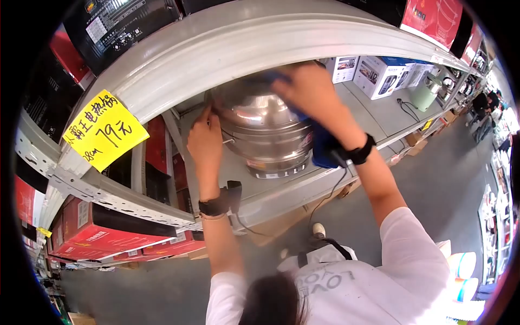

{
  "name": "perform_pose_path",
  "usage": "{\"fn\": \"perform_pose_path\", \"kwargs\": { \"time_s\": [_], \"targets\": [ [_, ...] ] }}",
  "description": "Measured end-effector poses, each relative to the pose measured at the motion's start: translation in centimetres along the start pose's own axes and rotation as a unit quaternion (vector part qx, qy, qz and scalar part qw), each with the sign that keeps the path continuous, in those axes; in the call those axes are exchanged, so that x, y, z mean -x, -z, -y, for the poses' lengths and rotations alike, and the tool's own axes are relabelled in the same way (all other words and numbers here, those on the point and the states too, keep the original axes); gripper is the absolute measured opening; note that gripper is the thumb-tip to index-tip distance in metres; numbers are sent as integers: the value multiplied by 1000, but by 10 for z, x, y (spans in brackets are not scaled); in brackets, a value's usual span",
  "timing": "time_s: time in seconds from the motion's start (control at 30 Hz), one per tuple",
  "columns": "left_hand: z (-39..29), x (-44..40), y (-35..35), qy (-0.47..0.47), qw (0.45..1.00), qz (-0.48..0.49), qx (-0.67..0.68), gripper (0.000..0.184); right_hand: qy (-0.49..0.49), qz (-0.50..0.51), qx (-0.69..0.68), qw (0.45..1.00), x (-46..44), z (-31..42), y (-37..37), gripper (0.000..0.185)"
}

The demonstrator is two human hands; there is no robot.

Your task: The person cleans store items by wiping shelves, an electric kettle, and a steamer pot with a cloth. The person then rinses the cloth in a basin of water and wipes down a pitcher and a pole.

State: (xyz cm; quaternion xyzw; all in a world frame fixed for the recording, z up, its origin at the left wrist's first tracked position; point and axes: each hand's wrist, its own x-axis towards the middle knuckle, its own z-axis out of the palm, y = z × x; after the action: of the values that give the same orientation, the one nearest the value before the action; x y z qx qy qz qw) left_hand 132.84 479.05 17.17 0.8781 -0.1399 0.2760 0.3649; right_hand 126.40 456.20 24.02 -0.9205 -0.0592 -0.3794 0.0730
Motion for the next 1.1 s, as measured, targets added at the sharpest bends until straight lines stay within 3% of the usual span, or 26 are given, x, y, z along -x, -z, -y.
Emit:
{"fn": "perform_pose_path", "kwargs": {
  "time_s": [0.1, 0.2, 0.3, 0.33, 0.37, 0.43, 0.47, 0.57, 0.73, 0.8, 0.93, 1.1],
  "targets": [
    [-4, -2, 2, 20, 999, 21, -22, 38, -19, -136, -19, 990, -13, -77, -15, 30],
    [-6, -2, 1, 39, 999, 20, -12, 37, 97, -143, 25, 985, -34, -112, -32, 31],
    [-5, -4, -3, 33, 998, 4, -54, 37, -23, -35, 41, 998, -14, -13, -4, 28],
    [-6, -6, -2, 37, 998, 2, -47, 37, 8, 113, 71, 991, -12, 17, 13, 28],
    [-7, -6, -3, 41, 998, 4, -39, 37, 70, 2, 45, 996, -7, 31, -9, 26],
    [-5, -5, -3, 39, 998, 6, -42, 37, 144, -29, -30, 989, -20, 50, -20, 17],
    [0, -5, -4, 32, 998, 6, -50, 37, 167, -94, -69, 979, -33, 53, -37, 16],
    [5, -7, -4, 37, 999, 19, -4, 38, 224, -93, -116, 963, -51, 53, -63, 17],
    [-13, -4, -3, 46, 999, 25, -3, 40, 156, -48, -108, 981, -8, 3, -14, 28],
    [-11, -5, -5, 33, 999, 22, 18, 40, 31, 75, -88, 993, -3, -39, 7, 35],
    [-11, -8, -6, 62, 997, 40, 15, 41, 133, -139, -171, 966, -34, -124, -30, 33],
    [-15, -7, -5, 76, 997, 29, 11, 41, 138, -24, -281, 949, -67, -150, -25, 30]
  ]
}}
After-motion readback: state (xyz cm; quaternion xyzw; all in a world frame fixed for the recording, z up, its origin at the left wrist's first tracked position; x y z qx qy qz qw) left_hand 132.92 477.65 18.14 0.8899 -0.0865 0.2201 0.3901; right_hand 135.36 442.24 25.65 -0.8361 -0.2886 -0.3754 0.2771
